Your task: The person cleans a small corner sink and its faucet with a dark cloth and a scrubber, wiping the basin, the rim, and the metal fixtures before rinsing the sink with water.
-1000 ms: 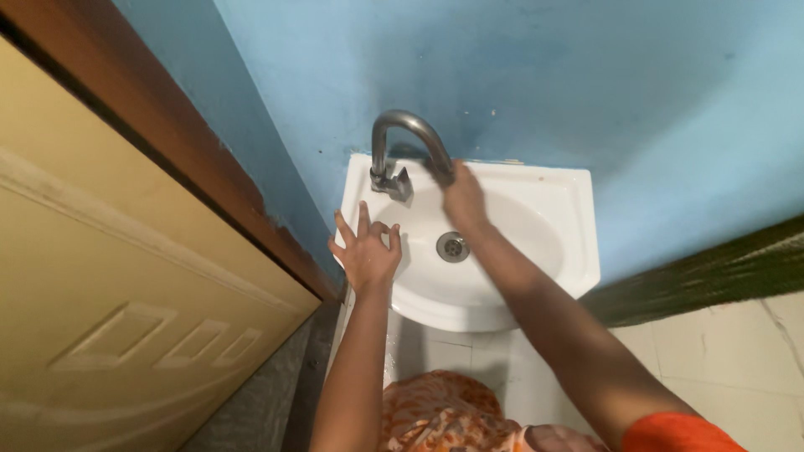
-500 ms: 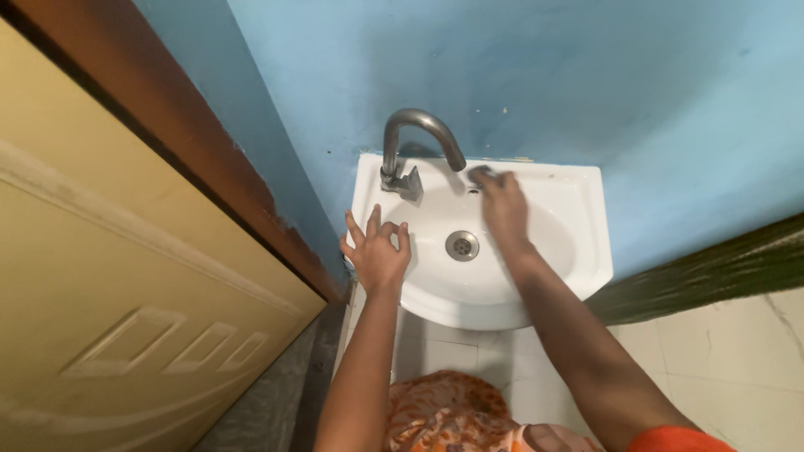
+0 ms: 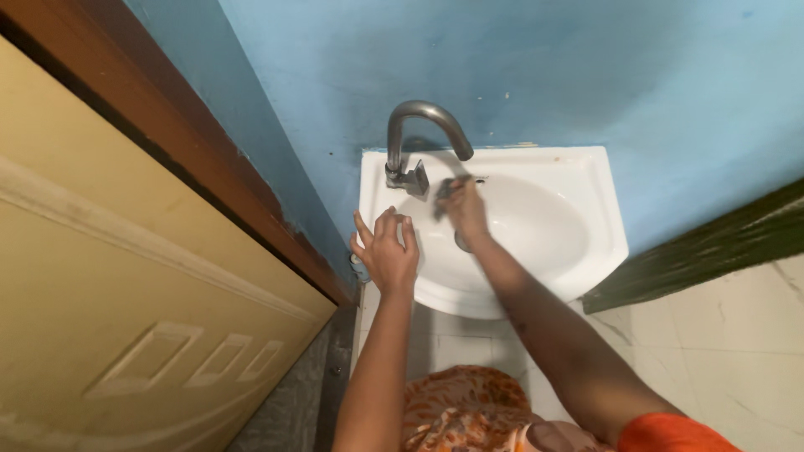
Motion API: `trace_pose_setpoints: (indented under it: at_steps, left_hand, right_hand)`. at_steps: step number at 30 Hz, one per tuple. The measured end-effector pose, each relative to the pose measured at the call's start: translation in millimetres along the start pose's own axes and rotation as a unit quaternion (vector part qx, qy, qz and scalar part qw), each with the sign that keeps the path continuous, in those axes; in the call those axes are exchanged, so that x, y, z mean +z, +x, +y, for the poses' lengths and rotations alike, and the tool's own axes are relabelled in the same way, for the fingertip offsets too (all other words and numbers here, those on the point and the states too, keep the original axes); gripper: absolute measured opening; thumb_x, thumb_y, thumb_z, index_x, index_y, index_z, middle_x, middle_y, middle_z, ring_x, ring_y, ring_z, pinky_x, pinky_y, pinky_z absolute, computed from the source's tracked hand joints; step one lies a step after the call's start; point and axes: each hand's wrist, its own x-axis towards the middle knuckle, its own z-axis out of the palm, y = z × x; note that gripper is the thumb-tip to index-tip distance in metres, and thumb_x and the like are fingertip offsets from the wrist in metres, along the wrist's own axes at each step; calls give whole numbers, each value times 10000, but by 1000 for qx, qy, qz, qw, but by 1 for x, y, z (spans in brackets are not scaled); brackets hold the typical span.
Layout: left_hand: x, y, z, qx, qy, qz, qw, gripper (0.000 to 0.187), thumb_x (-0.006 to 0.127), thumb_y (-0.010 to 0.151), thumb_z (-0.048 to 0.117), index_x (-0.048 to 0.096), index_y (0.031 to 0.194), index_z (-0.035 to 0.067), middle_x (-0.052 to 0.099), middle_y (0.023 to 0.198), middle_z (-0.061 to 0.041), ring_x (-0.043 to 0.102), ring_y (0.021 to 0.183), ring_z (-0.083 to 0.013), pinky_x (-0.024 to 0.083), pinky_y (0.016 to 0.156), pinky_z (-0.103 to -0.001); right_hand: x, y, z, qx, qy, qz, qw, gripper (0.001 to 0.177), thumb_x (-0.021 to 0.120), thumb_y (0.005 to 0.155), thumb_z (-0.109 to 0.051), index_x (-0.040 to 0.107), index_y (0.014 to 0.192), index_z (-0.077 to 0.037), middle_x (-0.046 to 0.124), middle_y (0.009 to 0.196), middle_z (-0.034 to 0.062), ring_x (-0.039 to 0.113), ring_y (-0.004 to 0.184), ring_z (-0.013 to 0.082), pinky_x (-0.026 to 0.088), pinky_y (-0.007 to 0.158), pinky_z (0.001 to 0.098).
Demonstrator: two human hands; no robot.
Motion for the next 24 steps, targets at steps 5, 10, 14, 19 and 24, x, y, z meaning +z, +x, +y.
trace_pose_setpoints:
  at_steps: [5, 10, 14, 19, 24]
  left_hand:
    - [1, 2, -3, 25, -11, 24, 999, 389, 487, 1035, 385, 723, 1175, 109, 647, 1396, -37, 236, 1528, -401, 141, 1198, -602]
    - [-5, 3, 5, 11, 0, 0, 1000, 384, 500, 1017, 401, 765, 1083, 131, 723, 1260, -30, 235, 1520, -413, 142, 1204, -604]
    - [-9, 3, 11, 12, 35, -28, 999, 411, 545, 983, 459, 789, 1009, 129, 755, 1162, -39, 227, 1513, -413, 154, 1185, -613]
    - [-8, 4, 16, 3, 135, -91, 987, 434, 553, 968, 534, 811, 985, 185, 742, 1180, -49, 140, 1531, -438, 132, 1169, -676]
    - [-3, 5, 19, 28, 219, -145, 965, 507, 549, 912, 589, 785, 1113, 188, 658, 1322, -52, 47, 1518, -499, 18, 1150, -718]
  right_hand:
    - [64, -61, 7, -24, -29, -205, 978, 453, 611, 1015, -333, 426, 1284, -20, 586, 1140, 111, 618, 997, 188, 540, 877, 351]
    - [50, -125, -79, 67, -92, -306, 945, 557, 534, 1005, -380, 403, 1449, -71, 619, 1220, 72, 621, 1074, 168, 520, 899, 319]
    - [21, -162, -113, 103, -360, -272, 886, 409, 554, 1020, -378, 634, 1226, -34, 563, 1079, 100, 682, 904, 312, 551, 818, 397]
    - [-23, -208, -125, -83, -449, -162, 875, 298, 605, 965, -321, 737, 1123, -105, 613, 960, 141, 608, 929, 339, 479, 855, 457]
    - [-42, -232, -135, -183, -494, -85, 846, 249, 660, 947, -318, 760, 1058, -119, 636, 940, 105, 585, 902, 322, 474, 844, 452]
